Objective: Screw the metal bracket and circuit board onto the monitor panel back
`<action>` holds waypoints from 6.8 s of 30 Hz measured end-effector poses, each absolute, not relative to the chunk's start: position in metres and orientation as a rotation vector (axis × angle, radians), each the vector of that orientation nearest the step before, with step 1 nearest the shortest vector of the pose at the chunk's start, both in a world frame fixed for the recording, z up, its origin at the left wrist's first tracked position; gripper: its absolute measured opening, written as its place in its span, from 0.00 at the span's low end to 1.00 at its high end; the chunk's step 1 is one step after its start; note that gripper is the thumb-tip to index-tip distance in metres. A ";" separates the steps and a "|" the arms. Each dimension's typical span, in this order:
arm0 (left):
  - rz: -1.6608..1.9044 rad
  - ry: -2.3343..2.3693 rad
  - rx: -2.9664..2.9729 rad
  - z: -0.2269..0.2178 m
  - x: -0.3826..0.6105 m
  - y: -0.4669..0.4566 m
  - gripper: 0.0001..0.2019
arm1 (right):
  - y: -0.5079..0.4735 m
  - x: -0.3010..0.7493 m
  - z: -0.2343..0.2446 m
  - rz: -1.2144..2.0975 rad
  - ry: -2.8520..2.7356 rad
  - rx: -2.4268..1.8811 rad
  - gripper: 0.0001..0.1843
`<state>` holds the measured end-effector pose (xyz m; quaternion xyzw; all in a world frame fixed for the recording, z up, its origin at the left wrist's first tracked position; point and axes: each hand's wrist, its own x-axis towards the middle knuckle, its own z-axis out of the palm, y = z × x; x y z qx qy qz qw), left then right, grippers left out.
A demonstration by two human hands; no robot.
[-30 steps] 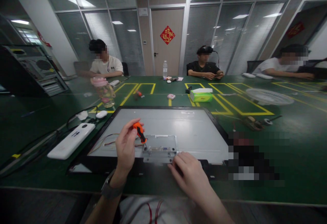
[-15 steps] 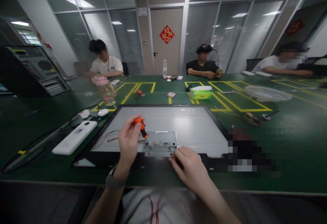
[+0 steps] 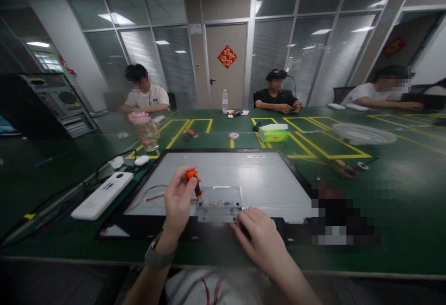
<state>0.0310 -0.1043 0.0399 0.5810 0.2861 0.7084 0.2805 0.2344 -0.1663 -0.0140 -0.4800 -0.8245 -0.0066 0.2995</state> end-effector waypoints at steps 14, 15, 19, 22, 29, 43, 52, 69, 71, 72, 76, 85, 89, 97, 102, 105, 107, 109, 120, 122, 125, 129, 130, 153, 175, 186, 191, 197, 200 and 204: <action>1.984 0.787 1.619 0.038 0.033 -0.107 0.05 | -0.166 0.232 -0.014 -0.045 -2.178 -1.314 0.10; 2.026 0.804 1.618 0.038 0.033 -0.106 0.04 | -0.165 0.231 -0.013 -0.047 -2.184 -1.328 0.10; 1.968 0.806 1.515 0.035 0.032 -0.106 0.11 | -0.163 0.224 -0.009 -0.045 -2.204 -1.415 0.10; 1.857 0.774 1.452 0.035 0.032 -0.109 0.14 | -0.161 0.218 -0.003 -0.003 -2.215 -1.509 0.09; 1.979 0.787 1.640 0.042 0.034 -0.108 0.05 | -0.155 0.216 0.025 0.237 -2.352 -1.615 0.10; 1.731 0.700 1.493 0.037 0.029 -0.109 0.14 | -0.154 0.246 0.012 0.697 -2.114 -1.339 0.14; 1.827 0.695 1.454 0.041 0.029 -0.104 0.10 | -0.152 0.240 0.009 0.651 -2.114 -1.370 0.11; 1.786 0.800 1.311 0.037 0.026 -0.108 0.14 | -0.140 0.246 -0.016 0.056 -2.142 -1.558 0.30; 1.791 0.805 1.334 0.036 0.026 -0.108 0.15 | -0.140 0.244 -0.015 0.055 -2.188 -1.604 0.31; 1.796 0.805 1.357 0.035 0.027 -0.108 0.15 | -0.141 0.244 -0.015 0.045 -2.194 -1.618 0.31; 1.901 0.824 1.503 0.037 0.028 -0.107 0.11 | -0.141 0.242 -0.013 0.017 -2.201 -1.613 0.31; 1.864 0.795 1.317 0.038 0.029 -0.105 0.12 | -0.141 0.240 -0.009 0.049 -2.159 -1.621 0.28; 1.960 0.836 1.318 0.037 0.029 -0.102 0.12 | -0.142 0.240 -0.007 0.060 -2.155 -1.647 0.27; 1.860 0.825 1.329 0.036 0.029 -0.102 0.13 | -0.141 0.241 -0.008 0.050 -2.154 -1.647 0.27; 1.952 0.863 1.390 0.036 0.028 -0.101 0.11 | -0.141 0.241 -0.010 0.035 -2.151 -1.631 0.27; 1.867 0.833 1.329 0.035 0.028 -0.102 0.14 | -0.141 0.241 -0.010 0.026 -2.147 -1.625 0.27; 1.812 0.804 1.295 0.036 0.029 -0.103 0.15 | -0.141 0.241 -0.010 0.023 -2.149 -1.627 0.27; 1.801 0.790 1.295 0.037 0.030 -0.104 0.15 | -0.141 0.241 -0.010 0.023 -2.148 -1.629 0.27; 1.852 0.832 1.292 0.035 0.027 -0.102 0.15 | -0.139 0.242 -0.016 0.022 -2.115 -1.594 0.25; 1.845 0.829 1.312 0.035 0.028 -0.102 0.14 | -0.139 0.242 -0.016 0.018 -2.115 -1.600 0.25; 1.916 0.848 1.409 0.035 0.028 -0.101 0.11 | -0.140 0.242 -0.015 0.022 -2.131 -1.615 0.27; 1.926 0.856 1.380 0.033 0.026 -0.100 0.12 | -0.140 0.242 -0.014 0.033 -2.135 -1.618 0.27; 1.896 0.847 1.344 0.033 0.026 -0.100 0.14 | -0.141 0.242 -0.014 0.033 -2.130 -1.616 0.27; 1.905 0.843 1.396 0.036 0.030 -0.105 0.12 | -0.141 0.242 -0.012 0.024 -2.125 -1.595 0.26; 1.835 0.878 1.343 0.034 0.029 -0.105 0.14 | -0.143 0.239 -0.005 0.030 -2.049 -1.598 0.19; 1.982 0.915 1.373 0.036 0.029 -0.102 0.12 | -0.143 0.239 -0.002 0.040 -2.070 -1.606 0.18; 1.908 0.806 1.276 0.034 0.029 -0.103 0.14 | -0.144 0.239 -0.004 0.021 -2.060 -1.586 0.18; 1.954 0.807 1.361 0.034 0.030 -0.103 0.10 | -0.143 0.239 -0.004 0.031 -2.068 -1.591 0.18; 1.928 0.788 1.327 0.034 0.029 -0.103 0.11 | -0.143 0.239 -0.005 0.030 -2.069 -1.595 0.18; 1.888 0.794 1.315 0.034 0.028 -0.105 0.13 | -0.143 0.240 -0.007 0.017 -2.061 -1.582 0.17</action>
